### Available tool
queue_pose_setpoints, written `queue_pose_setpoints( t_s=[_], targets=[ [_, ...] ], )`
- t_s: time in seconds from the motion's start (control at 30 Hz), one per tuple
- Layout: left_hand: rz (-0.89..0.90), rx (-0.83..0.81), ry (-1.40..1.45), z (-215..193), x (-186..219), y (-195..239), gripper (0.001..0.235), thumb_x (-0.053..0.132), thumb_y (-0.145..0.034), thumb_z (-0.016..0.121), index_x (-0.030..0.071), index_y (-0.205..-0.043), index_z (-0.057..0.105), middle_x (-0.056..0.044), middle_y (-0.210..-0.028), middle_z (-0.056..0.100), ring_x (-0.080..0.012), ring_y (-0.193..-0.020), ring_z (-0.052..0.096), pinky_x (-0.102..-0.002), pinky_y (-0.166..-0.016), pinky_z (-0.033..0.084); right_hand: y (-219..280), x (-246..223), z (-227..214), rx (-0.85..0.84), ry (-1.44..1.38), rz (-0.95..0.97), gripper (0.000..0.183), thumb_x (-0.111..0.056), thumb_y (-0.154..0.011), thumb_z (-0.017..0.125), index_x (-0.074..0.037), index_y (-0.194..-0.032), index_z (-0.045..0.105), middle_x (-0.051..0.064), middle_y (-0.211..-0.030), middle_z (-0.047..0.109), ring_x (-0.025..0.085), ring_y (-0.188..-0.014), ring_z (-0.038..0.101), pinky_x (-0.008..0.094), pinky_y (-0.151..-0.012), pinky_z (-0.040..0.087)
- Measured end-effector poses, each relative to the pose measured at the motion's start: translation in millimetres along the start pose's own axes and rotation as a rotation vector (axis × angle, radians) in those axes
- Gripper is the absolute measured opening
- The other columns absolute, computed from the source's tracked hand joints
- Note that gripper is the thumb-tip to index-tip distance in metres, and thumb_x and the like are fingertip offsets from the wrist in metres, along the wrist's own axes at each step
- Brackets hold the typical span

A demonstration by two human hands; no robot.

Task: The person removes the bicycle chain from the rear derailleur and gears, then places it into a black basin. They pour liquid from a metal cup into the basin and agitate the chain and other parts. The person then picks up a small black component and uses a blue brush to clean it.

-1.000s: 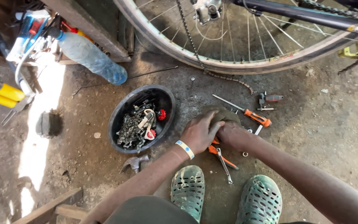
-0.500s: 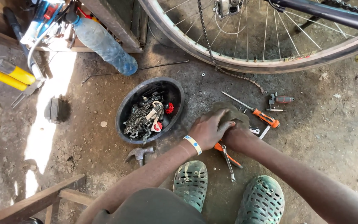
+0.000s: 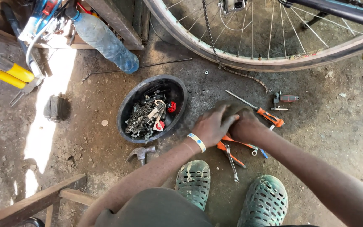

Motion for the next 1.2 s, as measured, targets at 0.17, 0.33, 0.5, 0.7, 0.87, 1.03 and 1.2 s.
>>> queue_pose_setpoints(
  t_s=[0.17, 0.33, 0.5, 0.7, 0.87, 1.03, 1.2],
  targets=[
    [0.143, 0.109, 0.067, -3.8, -30.7, -2.8, 0.045, 0.033, -0.102, 0.049, 0.019, -0.145, 0.050, -0.019, -0.133, 0.057, -0.0477, -0.122, 0.060, -0.057, -0.099, 0.053, -10.4, 15.9, -31.4, 0.025, -0.003, 0.019, 0.022, -0.023, -0.082, 0.061, -0.006, -0.082, 0.074, 0.015, -0.072, 0.071, 0.039, -0.077, 0.074, 0.049, -0.064, 0.056],
    [0.170, 0.096, 0.037, 15.0, -66.0, -21.3, 0.066, 0.014, -0.094, 0.068, 0.011, -0.152, 0.039, -0.017, -0.138, 0.045, -0.0466, -0.125, 0.058, -0.054, -0.095, 0.060, 1.1, 24.7, -42.0, 0.042, -0.016, 0.023, 0.022, -0.024, -0.081, 0.061, -0.007, -0.081, 0.074, 0.015, -0.072, 0.071, 0.038, -0.077, 0.074, 0.049, -0.064, 0.056],
    [-0.161, 0.225, 0.864, 26.8, -76.1, -42.8, 0.055, 0.033, -0.100, 0.055, 0.002, -0.145, 0.049, -0.023, -0.134, 0.060, -0.0338, -0.114, 0.068, -0.040, -0.084, 0.062, 10.0, 12.5, -46.0, 0.068, -0.031, 0.023, 0.021, -0.025, -0.079, 0.062, -0.008, -0.080, 0.075, 0.015, -0.071, 0.071, 0.038, -0.077, 0.074, 0.048, -0.064, 0.056],
    [-0.354, 0.017, 1.413, 11.0, -29.8, -38.0, 0.099, 0.080, -0.079, 0.064, 0.011, -0.148, 0.043, -0.027, -0.138, 0.047, -0.0431, -0.122, 0.057, -0.054, -0.089, 0.059, 12.9, -1.1, -60.6, 0.090, -0.038, 0.038, 0.021, -0.026, -0.077, 0.062, -0.009, -0.078, 0.075, 0.015, -0.071, 0.071, 0.038, -0.077, 0.074, 0.047, -0.065, 0.056],
    [-0.403, 0.056, 1.530, 27.6, -47.0, -55.0, 0.092, 0.070, -0.079, 0.071, 0.010, -0.141, 0.041, -0.018, -0.129, 0.048, -0.0323, -0.118, 0.055, -0.048, -0.092, 0.054, 13.4, -25.2, -72.4, 0.107, -0.037, 0.053, 0.020, -0.026, -0.076, 0.063, -0.010, -0.077, 0.075, 0.015, -0.071, 0.071, 0.037, -0.077, 0.074, 0.047, -0.065, 0.057],
    [-0.404, 0.159, 1.591, 37.6, -57.1, -64.0, 0.069, 0.057, -0.076, 0.080, 0.016, -0.126, 0.053, -0.015, -0.116, 0.054, -0.0321, -0.105, 0.062, -0.047, -0.080, 0.060, 10.6, -48.4, -85.4, 0.125, -0.034, 0.055, 0.020, -0.027, -0.075, 0.063, -0.011, -0.076, 0.075, 0.014, -0.071, 0.071, 0.037, -0.078, 0.074, 0.046, -0.065, 0.057],
    [-0.416, 0.173, 1.544, 40.0, -57.2, -55.7, 0.062, 0.057, -0.077, 0.078, 0.018, -0.120, 0.055, -0.013, -0.116, 0.054, -0.0310, -0.106, 0.061, -0.051, -0.084, 0.058, 7.4, -55.6, -105.4, 0.157, -0.032, 0.063, 0.020, -0.028, -0.073, 0.064, -0.012, -0.075, 0.075, 0.014, -0.071, 0.071, 0.037, -0.078, 0.074, 0.046, -0.065, 0.057]
  ],
)
Point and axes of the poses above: each hand's wrist, its own y-axis away from the middle knuckle, its own z-axis out of the palm, x = y × z, the point moved 3 cm from there along -y, towards the middle knuckle
